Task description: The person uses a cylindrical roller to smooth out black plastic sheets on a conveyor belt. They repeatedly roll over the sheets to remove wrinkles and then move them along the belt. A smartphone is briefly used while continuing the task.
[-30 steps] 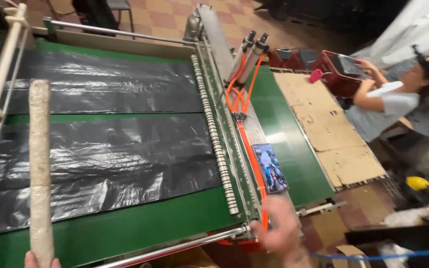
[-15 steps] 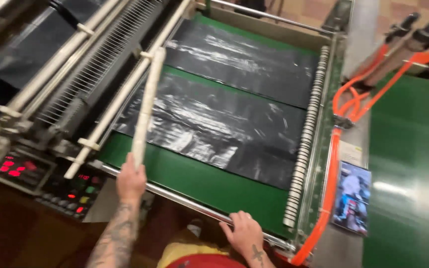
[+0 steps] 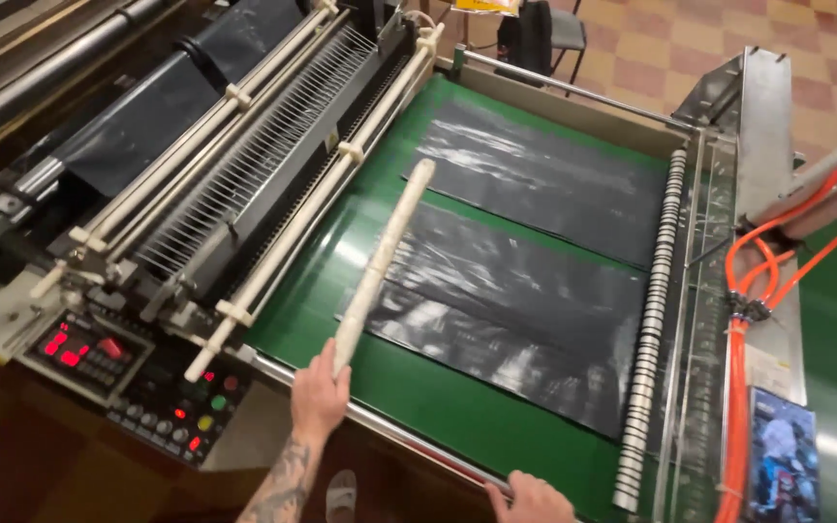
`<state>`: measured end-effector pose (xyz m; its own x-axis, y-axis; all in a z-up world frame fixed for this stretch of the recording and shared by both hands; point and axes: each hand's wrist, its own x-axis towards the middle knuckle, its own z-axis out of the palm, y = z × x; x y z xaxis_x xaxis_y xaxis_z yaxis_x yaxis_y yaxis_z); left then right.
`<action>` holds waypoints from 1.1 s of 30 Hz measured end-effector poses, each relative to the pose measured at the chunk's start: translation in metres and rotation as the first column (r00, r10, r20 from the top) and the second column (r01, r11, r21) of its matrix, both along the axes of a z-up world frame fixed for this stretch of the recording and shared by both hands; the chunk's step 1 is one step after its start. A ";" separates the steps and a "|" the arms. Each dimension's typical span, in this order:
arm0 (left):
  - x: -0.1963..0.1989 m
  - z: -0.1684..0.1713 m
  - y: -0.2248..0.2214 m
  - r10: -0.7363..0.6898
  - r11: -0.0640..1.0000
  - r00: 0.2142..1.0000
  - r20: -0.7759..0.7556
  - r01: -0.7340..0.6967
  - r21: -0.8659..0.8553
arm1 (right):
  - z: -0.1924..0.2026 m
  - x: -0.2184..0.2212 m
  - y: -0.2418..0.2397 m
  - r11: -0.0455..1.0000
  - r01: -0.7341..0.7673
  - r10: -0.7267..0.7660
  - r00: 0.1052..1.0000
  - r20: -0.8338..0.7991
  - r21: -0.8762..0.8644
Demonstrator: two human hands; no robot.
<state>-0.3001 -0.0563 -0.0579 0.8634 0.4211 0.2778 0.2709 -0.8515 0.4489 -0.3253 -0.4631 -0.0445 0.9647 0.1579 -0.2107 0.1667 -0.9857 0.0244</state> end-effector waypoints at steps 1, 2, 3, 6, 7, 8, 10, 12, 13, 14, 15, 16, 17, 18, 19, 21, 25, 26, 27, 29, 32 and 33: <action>0.000 -0.004 0.003 -0.003 1.000 1.000 0.008 0.003 -0.005 | 0.002 -0.004 0.006 0.998 0.042 -0.040 0.998 0.043 -0.047; -0.002 -0.006 0.006 -0.025 1.000 1.000 0.006 0.025 -0.005 | 0.002 -0.003 0.008 0.997 0.064 -0.062 0.997 0.041 -0.048; -0.002 -0.008 0.006 -0.034 0.999 0.998 0.054 0.033 0.011 | 0.003 -0.001 0.009 0.994 0.078 -0.078 0.997 0.002 -0.071; -0.003 -0.009 0.008 -0.072 0.997 0.994 0.085 0.069 0.040 | 0.031 0.005 0.023 0.979 0.151 -0.169 0.976 -0.136 -0.135; -0.005 -0.008 0.009 -0.086 0.995 0.995 0.059 0.083 0.059 | 0.044 0.008 0.031 0.966 0.191 -0.230 0.943 -0.240 -0.174; -0.003 -0.004 0.012 -0.090 0.995 0.994 0.061 0.087 0.053 | 0.040 0.013 0.031 0.964 0.195 -0.235 0.943 -0.237 -0.179; -0.005 0.004 0.013 -0.166 0.986 0.986 0.031 0.167 -0.028 | 0.030 0.015 0.027 0.953 0.224 -0.272 0.929 -0.250 -0.202; -0.006 0.004 0.017 -0.189 0.982 0.981 0.046 0.190 -0.009 | 0.056 0.019 0.044 0.938 0.255 -0.326 0.878 -0.351 -0.235; -0.004 0.005 0.018 -0.197 0.980 0.978 0.069 0.196 0.020 | 0.069 0.025 0.051 0.928 0.270 -0.362 0.822 -0.440 -0.258; -0.002 0.007 0.018 -0.210 0.978 0.975 0.070 0.209 0.016 | 0.064 0.026 0.048 0.923 0.283 -0.374 0.817 -0.438 -0.261; -0.002 0.009 0.020 -0.217 0.976 0.976 0.033 0.218 -0.007 | 0.059 0.027 0.046 0.923 0.281 -0.373 0.820 -0.435 -0.262; -0.002 0.012 0.020 -0.225 0.974 0.974 -0.004 0.225 -0.029 | 0.053 0.027 0.042 0.923 0.279 -0.371 0.822 -0.431 -0.263; -0.001 0.015 0.024 -0.225 0.974 0.974 -0.008 0.225 -0.027 | 0.057 0.030 0.046 0.924 0.278 -0.370 0.821 -0.435 -0.261; 0.000 0.020 0.026 -0.225 0.963 0.967 -0.121 0.202 -0.177 | 0.061 0.033 0.047 0.909 0.348 -0.415 0.794 -0.445 -0.227; 0.004 0.025 0.029 -0.230 0.938 0.946 -0.227 0.153 -0.311 | 0.063 0.042 0.050 0.892 0.413 -0.450 0.769 -0.454 -0.185; 0.016 0.038 0.043 -0.210 0.859 0.960 -0.186 0.090 -0.504 | 0.034 0.049 0.033 0.886 0.459 -0.440 0.793 -0.422 -0.062; 0.063 0.082 0.073 -0.054 0.852 0.996 -0.070 0.009 -0.524 | -0.019 0.078 0.021 0.862 0.382 -0.318 0.919 -0.231 0.332; 0.089 0.110 0.077 -0.051 0.863 0.997 -0.054 0.017 -0.505 | -0.027 0.101 0.026 0.856 0.375 -0.312 0.924 -0.222 0.357; 0.101 0.136 0.077 -0.031 0.899 0.994 -0.103 -0.017 -0.438 | -0.035 0.105 0.028 0.851 0.261 -0.204 0.964 -0.172 0.455; 0.129 0.153 0.082 -0.017 0.932 0.985 -0.174 -0.048 -0.359 | -0.037 0.108 0.039 0.821 0.166 -0.110 0.985 -0.135 0.546; 0.188 0.131 0.088 -0.004 0.984 0.989 -0.149 -0.022 -0.175 | -0.043 0.114 0.053 0.759 -0.056 0.003 0.997 0.083 0.649; 0.209 0.127 0.081 -0.016 0.988 0.984 -0.179 -0.012 -0.156 | -0.063 0.116 0.051 0.729 -0.145 0.070 0.988 0.137 0.669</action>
<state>-0.0910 0.0248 0.0688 0.8940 0.4452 0.0498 0.3574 -0.7757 0.5202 -0.2094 -0.4124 -0.1072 0.9414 0.3265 0.0841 0.3061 -0.7232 -0.6191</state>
